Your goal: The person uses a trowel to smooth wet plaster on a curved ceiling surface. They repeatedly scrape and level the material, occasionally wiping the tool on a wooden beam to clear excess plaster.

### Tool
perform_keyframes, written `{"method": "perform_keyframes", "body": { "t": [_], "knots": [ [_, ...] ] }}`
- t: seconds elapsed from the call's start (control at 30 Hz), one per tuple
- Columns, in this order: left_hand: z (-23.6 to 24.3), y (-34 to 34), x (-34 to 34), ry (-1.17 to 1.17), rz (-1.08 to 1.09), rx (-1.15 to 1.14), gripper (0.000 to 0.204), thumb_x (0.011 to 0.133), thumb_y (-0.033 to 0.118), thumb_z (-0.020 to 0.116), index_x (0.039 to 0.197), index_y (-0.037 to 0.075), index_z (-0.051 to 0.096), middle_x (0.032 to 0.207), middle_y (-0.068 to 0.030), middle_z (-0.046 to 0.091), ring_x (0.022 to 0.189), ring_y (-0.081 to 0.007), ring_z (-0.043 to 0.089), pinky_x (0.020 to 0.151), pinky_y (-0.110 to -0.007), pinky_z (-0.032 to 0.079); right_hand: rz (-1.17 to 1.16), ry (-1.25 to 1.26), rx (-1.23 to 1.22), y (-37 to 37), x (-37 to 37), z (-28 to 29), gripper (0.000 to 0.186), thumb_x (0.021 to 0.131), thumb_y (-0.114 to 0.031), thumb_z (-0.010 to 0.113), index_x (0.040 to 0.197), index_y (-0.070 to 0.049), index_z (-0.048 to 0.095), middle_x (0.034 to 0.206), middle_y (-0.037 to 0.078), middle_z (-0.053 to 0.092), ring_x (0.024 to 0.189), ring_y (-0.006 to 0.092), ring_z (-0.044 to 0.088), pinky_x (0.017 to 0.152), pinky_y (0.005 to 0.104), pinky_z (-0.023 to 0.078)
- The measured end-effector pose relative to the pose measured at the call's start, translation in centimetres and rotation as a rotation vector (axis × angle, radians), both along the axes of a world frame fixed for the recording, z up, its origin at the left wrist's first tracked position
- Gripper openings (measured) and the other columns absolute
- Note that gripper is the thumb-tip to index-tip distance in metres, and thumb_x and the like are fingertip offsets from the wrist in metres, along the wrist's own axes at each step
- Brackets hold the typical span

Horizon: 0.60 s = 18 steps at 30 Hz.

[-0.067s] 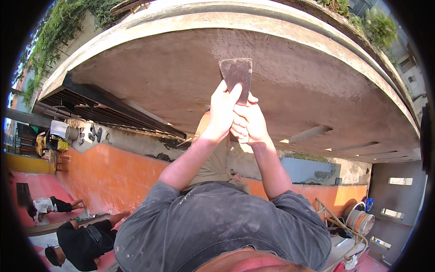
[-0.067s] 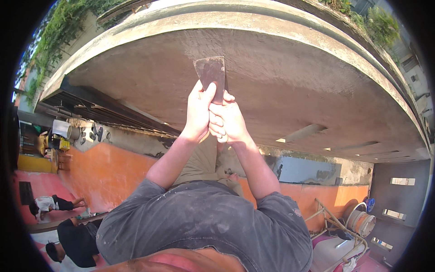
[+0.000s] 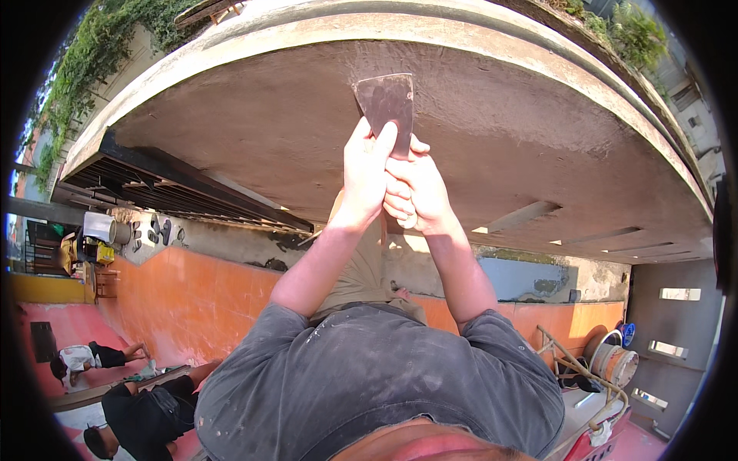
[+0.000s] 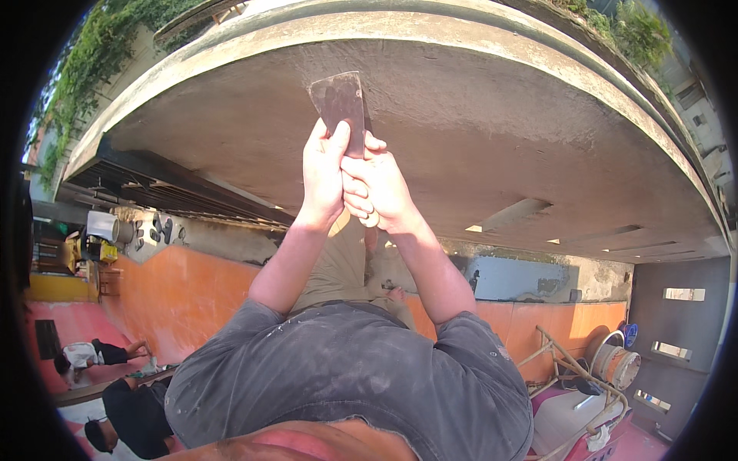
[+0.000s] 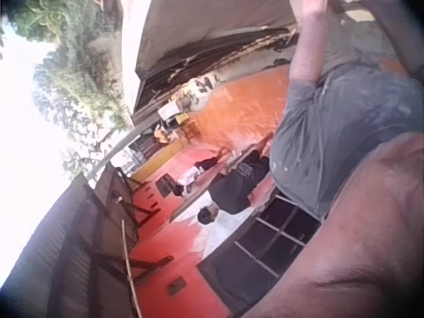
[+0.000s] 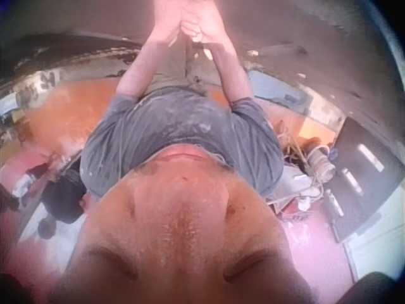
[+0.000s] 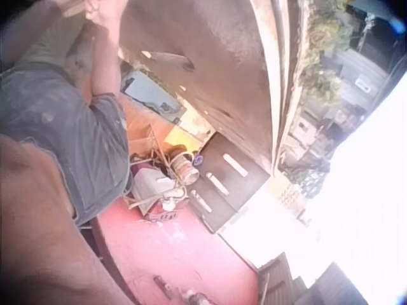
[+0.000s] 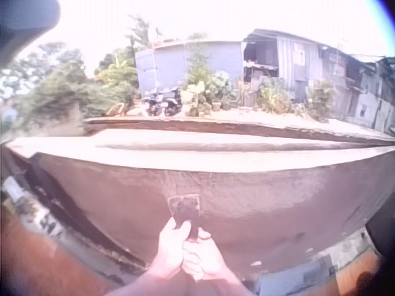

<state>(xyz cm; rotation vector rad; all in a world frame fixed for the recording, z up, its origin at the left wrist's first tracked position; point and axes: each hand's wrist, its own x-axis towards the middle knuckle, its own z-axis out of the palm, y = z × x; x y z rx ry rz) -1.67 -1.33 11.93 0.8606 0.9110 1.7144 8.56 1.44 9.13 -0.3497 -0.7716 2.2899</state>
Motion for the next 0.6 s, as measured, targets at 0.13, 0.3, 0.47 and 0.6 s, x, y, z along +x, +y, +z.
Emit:
{"method": "perform_keyframes", "body": {
  "t": [0.13,0.3,0.47,0.6],
  "knots": [
    [1.0,1.5,0.3,0.081,0.056,0.126,0.023,0.108,0.023,0.052,0.111,0.001,0.053,0.091,-0.0149,0.072,0.077,-0.0191,0.073,0.068,-0.029,0.060,0.009,-0.031,0.061,1.3,0.8,1.4,0.013,0.104,-0.012,0.052,0.094,-0.005,0.057,0.054,-0.002,0.044,0.031,0.0096,0.040,0.027,0.0236,0.036],
    [-6.2,0.1,4.0,0.093,-0.205,-0.082,0.023,0.107,0.016,0.054,0.123,-0.001,0.055,0.097,-0.0134,0.072,0.092,-0.0190,0.072,0.087,-0.035,0.058,-0.066,-0.091,-0.104,-2.0,6.7,-4.5,0.012,0.105,-0.013,0.049,0.096,-0.005,0.053,0.055,-0.002,0.042,0.033,0.0084,0.036,0.029,0.0246,0.031],
    [-10.7,-2.4,6.3,0.243,-0.579,-0.190,0.026,0.103,0.017,0.061,0.121,-0.003,0.064,0.104,-0.0071,0.072,0.094,-0.0106,0.065,0.088,-0.030,0.054,-0.066,-0.150,-0.066,-6.9,16.3,-5.9,0.015,0.105,-0.010,0.049,0.112,0.000,0.059,0.057,-0.002,0.039,0.036,0.0066,0.032,0.033,0.0239,0.029],
    [-9.9,-3.2,9.1,0.120,-0.700,-0.163,0.026,0.103,0.015,0.061,0.121,-0.004,0.064,0.104,-0.0071,0.071,0.093,-0.0102,0.065,0.087,-0.031,0.054,-0.188,-0.272,0.035,-8.7,19.5,-6.7,0.031,0.106,-0.011,0.049,0.133,0.001,0.059,0.061,-0.001,0.043,0.041,0.0070,0.038,0.038,0.0234,0.035]
  ]
}}
